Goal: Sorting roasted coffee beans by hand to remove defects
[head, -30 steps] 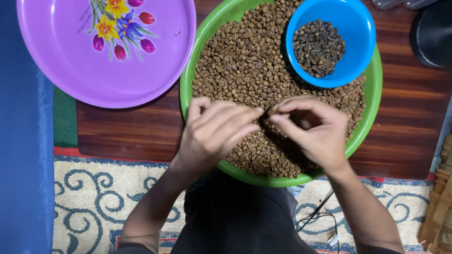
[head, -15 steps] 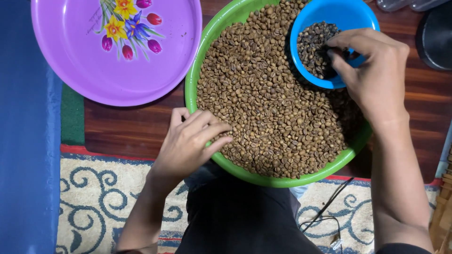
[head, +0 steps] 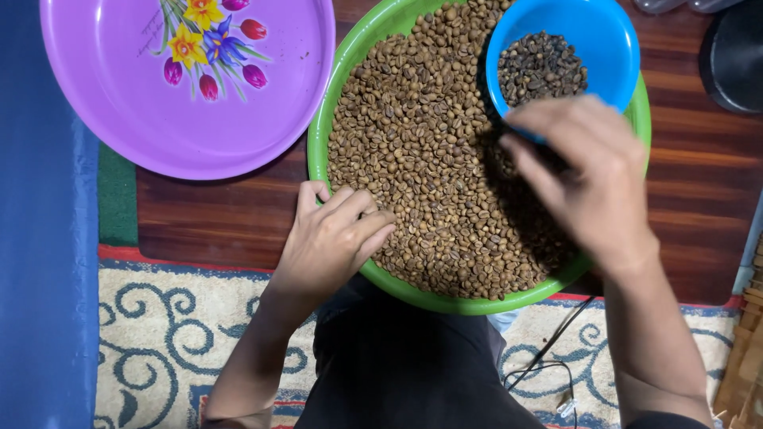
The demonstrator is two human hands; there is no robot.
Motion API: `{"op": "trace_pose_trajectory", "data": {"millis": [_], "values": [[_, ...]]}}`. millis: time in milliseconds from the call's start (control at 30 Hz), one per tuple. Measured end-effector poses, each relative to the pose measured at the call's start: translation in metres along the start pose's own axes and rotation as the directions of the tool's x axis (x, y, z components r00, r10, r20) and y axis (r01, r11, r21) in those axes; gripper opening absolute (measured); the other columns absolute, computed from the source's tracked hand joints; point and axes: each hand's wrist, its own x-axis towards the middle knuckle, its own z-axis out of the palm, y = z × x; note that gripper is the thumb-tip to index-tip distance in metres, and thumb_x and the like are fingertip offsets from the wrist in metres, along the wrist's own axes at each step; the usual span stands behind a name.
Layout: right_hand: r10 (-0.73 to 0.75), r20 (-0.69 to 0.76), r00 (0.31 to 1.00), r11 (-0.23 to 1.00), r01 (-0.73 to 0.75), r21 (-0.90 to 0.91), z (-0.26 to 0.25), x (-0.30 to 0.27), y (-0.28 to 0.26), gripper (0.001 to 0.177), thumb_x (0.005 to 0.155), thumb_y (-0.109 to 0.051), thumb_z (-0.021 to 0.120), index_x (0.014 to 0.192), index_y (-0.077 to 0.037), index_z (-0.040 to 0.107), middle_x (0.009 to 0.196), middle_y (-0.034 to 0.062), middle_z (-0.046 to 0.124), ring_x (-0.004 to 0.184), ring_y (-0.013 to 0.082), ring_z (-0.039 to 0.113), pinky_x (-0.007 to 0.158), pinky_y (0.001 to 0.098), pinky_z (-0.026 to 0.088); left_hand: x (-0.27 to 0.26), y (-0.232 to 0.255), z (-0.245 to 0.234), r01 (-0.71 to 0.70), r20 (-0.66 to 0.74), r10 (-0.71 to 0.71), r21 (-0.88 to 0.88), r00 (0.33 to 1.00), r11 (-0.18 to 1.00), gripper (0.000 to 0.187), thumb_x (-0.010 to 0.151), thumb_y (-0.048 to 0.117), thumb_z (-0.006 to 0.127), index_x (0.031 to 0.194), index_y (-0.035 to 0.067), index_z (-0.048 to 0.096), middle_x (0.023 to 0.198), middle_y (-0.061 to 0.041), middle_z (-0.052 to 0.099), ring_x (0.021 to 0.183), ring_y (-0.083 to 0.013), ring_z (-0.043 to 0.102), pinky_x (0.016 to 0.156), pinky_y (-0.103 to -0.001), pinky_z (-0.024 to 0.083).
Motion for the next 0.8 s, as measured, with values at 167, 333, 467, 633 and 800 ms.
{"op": "trace_pose_trajectory", "data": {"millis": [167, 333, 467, 633, 800], "values": [[-0.021, 0.070, 0.997, 0.984, 0.008, 0.180, 0.021, 0.001, -0.037, 0.018, 0.099, -0.008, 0.073, 0.111, 0.004, 0.072, 0.106, 0.0164, 0.075, 0.097, 0.0303, 0.070, 0.091, 0.0421, 0.053, 0.005, 0.004, -0.012, -0.050, -0.138, 0.035, -0.109, 0.990, 0.993, 0.007, 0.098, 0.018, 0.078, 0.103, 0.017, 0.074, 0.085, 0.002, 0.058, 0.078, -0.0194, 0.055, 0.077, -0.040, 0.030], [0.081, 0.192, 0.978, 0.867, -0.164, 0.471, 0.039, -0.001, -0.053, 0.022, 0.094, -0.010, 0.073, 0.112, 0.002, 0.072, 0.105, 0.0134, 0.075, 0.096, 0.0251, 0.072, 0.093, 0.0350, 0.056, 0.008, 0.007, -0.014, -0.092, -0.317, 0.046, -0.132, 0.947, 0.987, 0.016, 0.098, 0.014, 0.084, 0.110, 0.017, 0.075, 0.083, 0.004, 0.062, 0.074, -0.0163, 0.056, 0.081, -0.039, 0.030], [0.041, 0.205, 0.978, 0.899, -0.126, 0.419, 0.042, 0.000, -0.051, 0.019, 0.095, -0.011, 0.072, 0.109, 0.001, 0.072, 0.103, 0.0120, 0.074, 0.093, 0.0248, 0.068, 0.088, 0.0355, 0.054, 0.010, 0.004, -0.018, 0.006, -0.273, -0.021, -0.057, 0.962, 0.998, 0.007, 0.098, 0.019, 0.082, 0.103, 0.019, 0.076, 0.085, 0.005, 0.061, 0.078, -0.0162, 0.057, 0.081, -0.039, 0.030], [-0.056, 0.329, 0.943, 0.985, -0.002, 0.173, 0.056, -0.012, -0.050, 0.023, 0.097, -0.025, 0.071, 0.113, -0.009, 0.074, 0.102, 0.0073, 0.066, 0.091, 0.0261, 0.055, 0.074, 0.0399, 0.047, 0.000, -0.008, -0.011, 0.086, -0.156, -0.076, 0.060, 0.985, 0.994, 0.007, 0.100, 0.024, 0.076, 0.106, 0.019, 0.075, 0.091, 0.005, 0.063, 0.084, -0.0188, 0.057, 0.082, -0.041, 0.031], [0.021, 0.528, 0.849, 0.995, 0.032, -0.091, 0.070, -0.020, -0.052, 0.033, 0.099, -0.017, 0.057, 0.129, -0.014, 0.069, 0.102, 0.0071, 0.056, 0.092, 0.0278, 0.048, 0.073, 0.0429, 0.039, -0.004, -0.009, -0.013, 0.094, -0.101, -0.088, 0.055, 0.991, 0.994, 0.015, 0.102, 0.022, 0.070, 0.116, 0.016, 0.074, 0.098, 0.004, 0.066, 0.084, -0.0174, 0.058, 0.080, -0.040, 0.031]]}}
